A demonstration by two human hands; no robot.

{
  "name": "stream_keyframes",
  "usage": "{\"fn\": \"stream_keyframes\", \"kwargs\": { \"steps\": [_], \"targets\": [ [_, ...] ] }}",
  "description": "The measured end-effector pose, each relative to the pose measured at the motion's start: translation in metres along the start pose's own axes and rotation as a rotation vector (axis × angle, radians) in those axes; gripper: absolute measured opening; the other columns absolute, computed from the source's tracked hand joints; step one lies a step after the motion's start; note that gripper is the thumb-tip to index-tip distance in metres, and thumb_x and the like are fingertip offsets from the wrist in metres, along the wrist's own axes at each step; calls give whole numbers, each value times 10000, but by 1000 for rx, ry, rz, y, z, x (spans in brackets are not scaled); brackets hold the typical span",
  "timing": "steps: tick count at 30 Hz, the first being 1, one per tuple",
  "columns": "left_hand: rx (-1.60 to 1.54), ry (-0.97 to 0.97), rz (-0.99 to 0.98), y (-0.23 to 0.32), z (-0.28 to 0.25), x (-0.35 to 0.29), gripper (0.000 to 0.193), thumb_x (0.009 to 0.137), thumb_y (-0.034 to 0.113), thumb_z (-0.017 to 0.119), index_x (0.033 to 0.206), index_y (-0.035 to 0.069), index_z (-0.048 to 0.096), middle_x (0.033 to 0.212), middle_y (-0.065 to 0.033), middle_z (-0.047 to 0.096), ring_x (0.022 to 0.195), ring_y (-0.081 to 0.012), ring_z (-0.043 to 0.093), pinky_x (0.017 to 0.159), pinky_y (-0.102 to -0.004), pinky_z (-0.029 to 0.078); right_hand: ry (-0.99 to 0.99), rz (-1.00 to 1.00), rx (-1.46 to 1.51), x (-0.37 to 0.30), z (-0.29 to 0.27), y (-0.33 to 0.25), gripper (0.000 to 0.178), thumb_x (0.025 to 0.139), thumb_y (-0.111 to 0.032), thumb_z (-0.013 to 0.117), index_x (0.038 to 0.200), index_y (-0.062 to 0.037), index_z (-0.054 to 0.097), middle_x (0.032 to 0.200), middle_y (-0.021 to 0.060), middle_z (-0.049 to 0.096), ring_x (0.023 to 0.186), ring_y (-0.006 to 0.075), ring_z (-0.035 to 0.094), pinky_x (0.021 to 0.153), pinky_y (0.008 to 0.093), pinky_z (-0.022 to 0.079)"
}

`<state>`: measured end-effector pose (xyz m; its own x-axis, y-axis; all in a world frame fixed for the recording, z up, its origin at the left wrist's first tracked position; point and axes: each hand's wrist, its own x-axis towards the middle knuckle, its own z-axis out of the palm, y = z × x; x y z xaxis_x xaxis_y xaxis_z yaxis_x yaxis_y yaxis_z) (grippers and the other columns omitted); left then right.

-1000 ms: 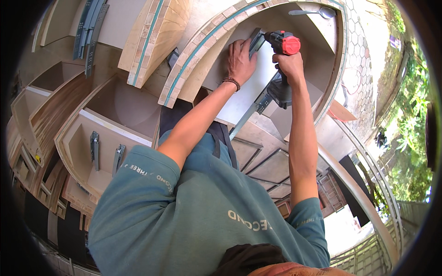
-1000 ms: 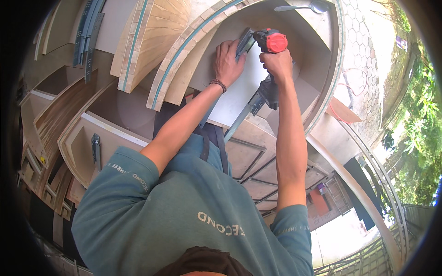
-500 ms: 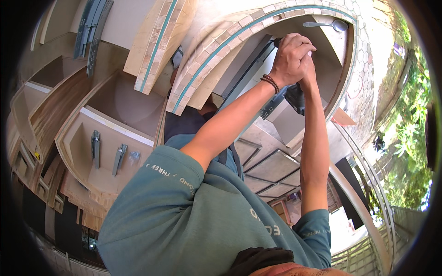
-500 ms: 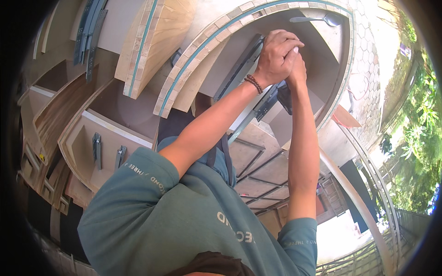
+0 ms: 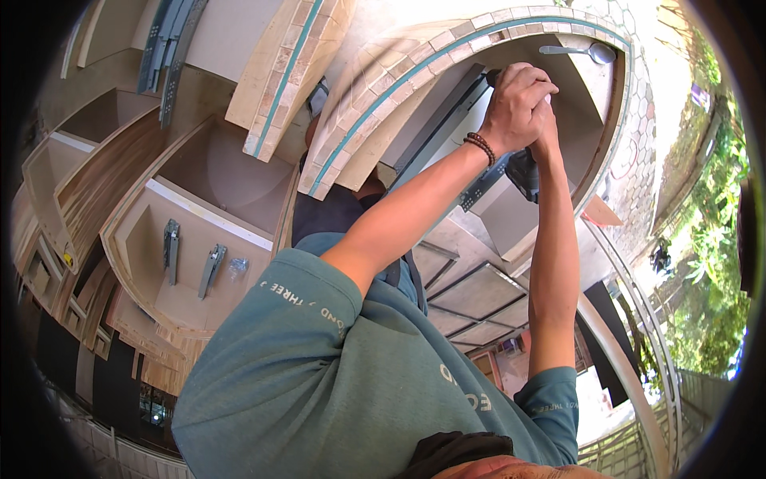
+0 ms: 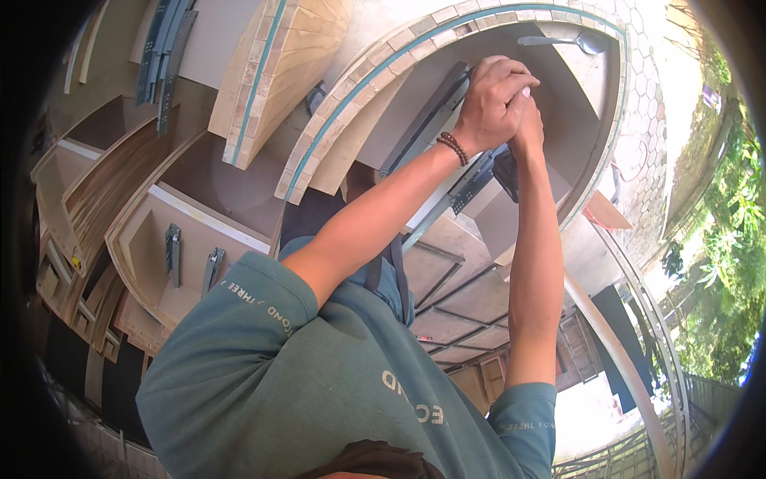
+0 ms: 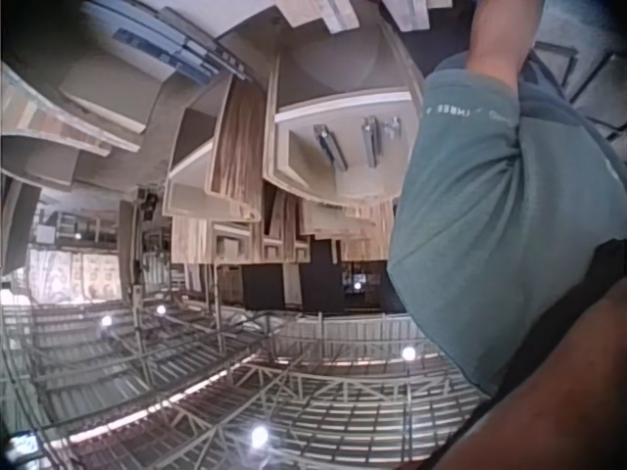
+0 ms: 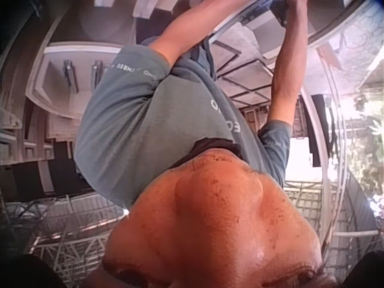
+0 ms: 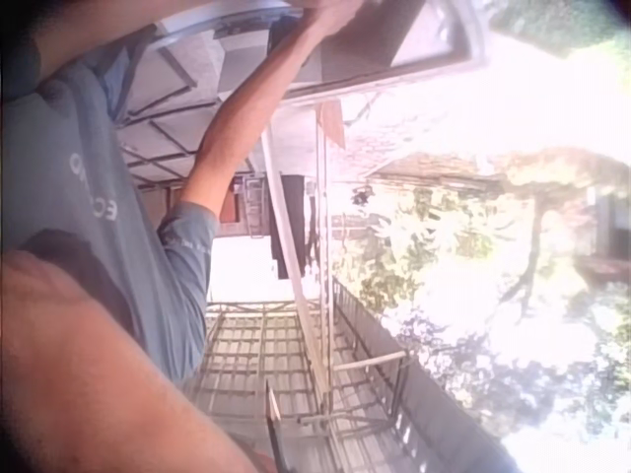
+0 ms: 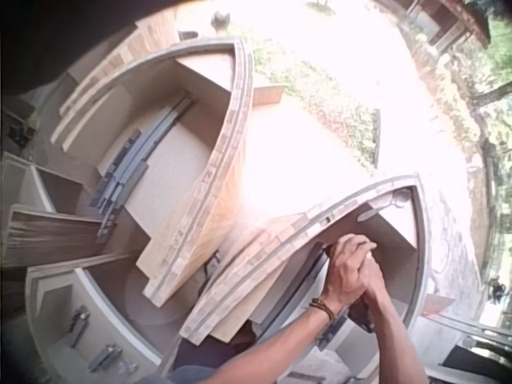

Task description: The person installs a white drawer front onto metal slides inside a curved wooden cabinet. They use a cordless drill to secure the drawer front with screws, repeatedly aligning the piece and fastening it to the cabinet structure.

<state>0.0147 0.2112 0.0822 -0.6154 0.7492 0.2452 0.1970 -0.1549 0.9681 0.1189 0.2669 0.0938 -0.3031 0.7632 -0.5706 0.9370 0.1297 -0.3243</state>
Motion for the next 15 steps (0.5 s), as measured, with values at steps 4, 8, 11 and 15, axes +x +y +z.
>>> {"fn": "stream_keyframes", "kwargs": {
  "steps": [4, 8, 11, 15],
  "targets": [
    [10, -9, 8, -2, 2, -1, 180, 827, 53, 605, 953, 67, 732, 1045, -78, 661, 1099, -314, 557, 981, -430, 444, 36, -43, 16, 0, 4, 5, 454, 928, -432, 571, 1194, -68, 625, 1118, 204, 712, 1073, 439, 655, 866, 507, 525],
    [11, -9, 8, -4, 2, -2, 183, 831, 60, 595, 952, 66, 732, 1055, -81, 661, 1100, -316, 558, 982, -435, 444, -39, 14, -106, 7, 2, 2, 486, 914, -459, 575, 1210, -77, 623, 1138, 202, 709, 1081, 432, 656, 864, 509, 526],
    [16, -12, 12, -6, 1, -2, 187, 838, 70, 593, 968, 59, 728, 1064, -94, 659, 1104, -321, 558, 989, -443, 442, -21, 11, -134, 13, 4, 5, 516, 893, -499, 586, 1188, -78, 639, 1140, 201, 711, 1087, 430, 658, 869, 508, 529],
    [55, -25, 69, -5, -6, -8, 272, 868, 110, 607, 1122, 48, 682, 1119, -124, 640, 1128, -340, 549, 1013, -455, 429, 59, -44, -91, 19, 12, 26, 495, 844, -467, 631, 1141, -73, 674, 1130, 197, 718, 1098, 422, 661, 885, 499, 531]
  ]
}}
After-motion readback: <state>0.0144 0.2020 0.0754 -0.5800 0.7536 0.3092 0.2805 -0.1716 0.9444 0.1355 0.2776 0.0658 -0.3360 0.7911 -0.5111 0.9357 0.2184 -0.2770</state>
